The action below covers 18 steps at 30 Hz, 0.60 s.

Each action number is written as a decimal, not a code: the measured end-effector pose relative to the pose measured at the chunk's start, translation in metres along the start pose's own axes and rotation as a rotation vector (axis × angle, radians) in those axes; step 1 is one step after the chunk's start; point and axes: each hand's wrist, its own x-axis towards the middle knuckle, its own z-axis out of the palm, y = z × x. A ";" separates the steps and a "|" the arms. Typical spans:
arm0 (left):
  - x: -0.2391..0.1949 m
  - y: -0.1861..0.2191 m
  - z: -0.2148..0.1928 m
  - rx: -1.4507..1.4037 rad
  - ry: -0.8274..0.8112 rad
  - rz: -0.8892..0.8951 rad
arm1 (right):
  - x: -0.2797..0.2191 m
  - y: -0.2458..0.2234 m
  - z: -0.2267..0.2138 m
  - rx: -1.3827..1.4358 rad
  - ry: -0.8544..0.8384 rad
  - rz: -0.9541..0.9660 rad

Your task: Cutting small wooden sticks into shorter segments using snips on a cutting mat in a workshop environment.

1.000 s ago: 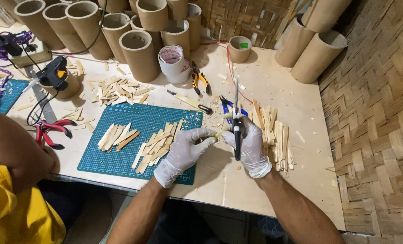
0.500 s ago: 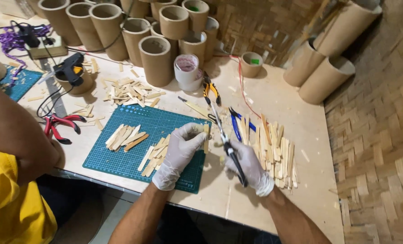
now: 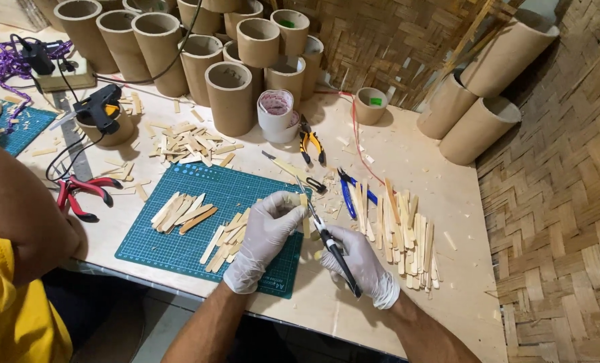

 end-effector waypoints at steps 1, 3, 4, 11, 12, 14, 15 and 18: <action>0.000 0.003 0.000 -0.001 0.001 0.000 | 0.001 0.002 -0.002 -0.001 -0.001 0.001; -0.003 0.008 0.001 0.022 -0.009 -0.024 | 0.002 0.006 -0.004 -0.042 -0.034 -0.010; -0.003 0.006 0.000 0.020 -0.006 -0.028 | 0.002 0.007 -0.004 -0.042 -0.035 -0.005; -0.002 0.005 0.002 0.023 -0.006 -0.013 | 0.004 0.006 -0.004 -0.066 -0.027 -0.013; -0.002 0.003 0.001 0.025 -0.008 -0.011 | 0.003 0.007 -0.004 -0.062 -0.027 -0.008; -0.001 0.001 0.001 0.012 -0.013 -0.009 | 0.006 0.013 -0.008 -0.054 -0.042 -0.033; -0.001 0.000 0.000 0.003 -0.016 -0.009 | 0.007 0.017 -0.009 -0.042 -0.058 -0.057; -0.003 0.006 0.003 -0.017 -0.026 -0.016 | 0.007 0.014 -0.009 -0.041 -0.076 -0.067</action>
